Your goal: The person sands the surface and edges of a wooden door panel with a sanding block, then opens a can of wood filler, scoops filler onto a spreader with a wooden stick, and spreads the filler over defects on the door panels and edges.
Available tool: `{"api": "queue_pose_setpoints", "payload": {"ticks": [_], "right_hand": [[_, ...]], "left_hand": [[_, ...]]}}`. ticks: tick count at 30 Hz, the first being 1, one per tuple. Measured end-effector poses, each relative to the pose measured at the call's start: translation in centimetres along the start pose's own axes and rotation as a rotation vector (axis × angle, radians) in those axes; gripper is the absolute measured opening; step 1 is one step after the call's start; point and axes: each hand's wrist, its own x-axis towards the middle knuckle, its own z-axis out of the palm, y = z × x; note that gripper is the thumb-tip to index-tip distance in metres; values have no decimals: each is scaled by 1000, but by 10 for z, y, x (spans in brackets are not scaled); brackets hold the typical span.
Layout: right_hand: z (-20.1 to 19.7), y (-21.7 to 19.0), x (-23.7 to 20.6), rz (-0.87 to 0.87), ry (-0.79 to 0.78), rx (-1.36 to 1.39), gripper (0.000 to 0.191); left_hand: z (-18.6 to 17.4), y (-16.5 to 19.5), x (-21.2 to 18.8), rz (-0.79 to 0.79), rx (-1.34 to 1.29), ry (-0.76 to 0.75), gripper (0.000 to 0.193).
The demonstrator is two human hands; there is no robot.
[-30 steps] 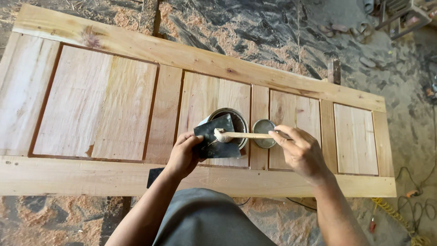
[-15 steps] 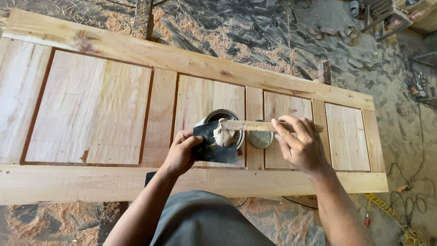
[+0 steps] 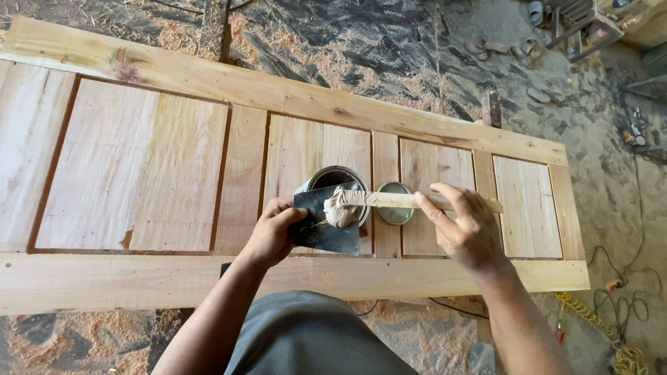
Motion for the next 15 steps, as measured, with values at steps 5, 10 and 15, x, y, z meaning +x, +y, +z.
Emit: {"api": "queue_pose_setpoints", "payload": {"ticks": [5, 10, 15], "right_hand": [[28, 14, -32, 48, 52, -13, 45], [66, 28, -61, 182, 305, -5, 31], [144, 46, -109, 900, 386, 420, 21]], "left_hand": [[-5, -6, 4, -1, -4, -19, 19], [-10, -12, 13, 4, 50, 155, 19], [-13, -19, 14, 6, 88, 271, 19]]}}
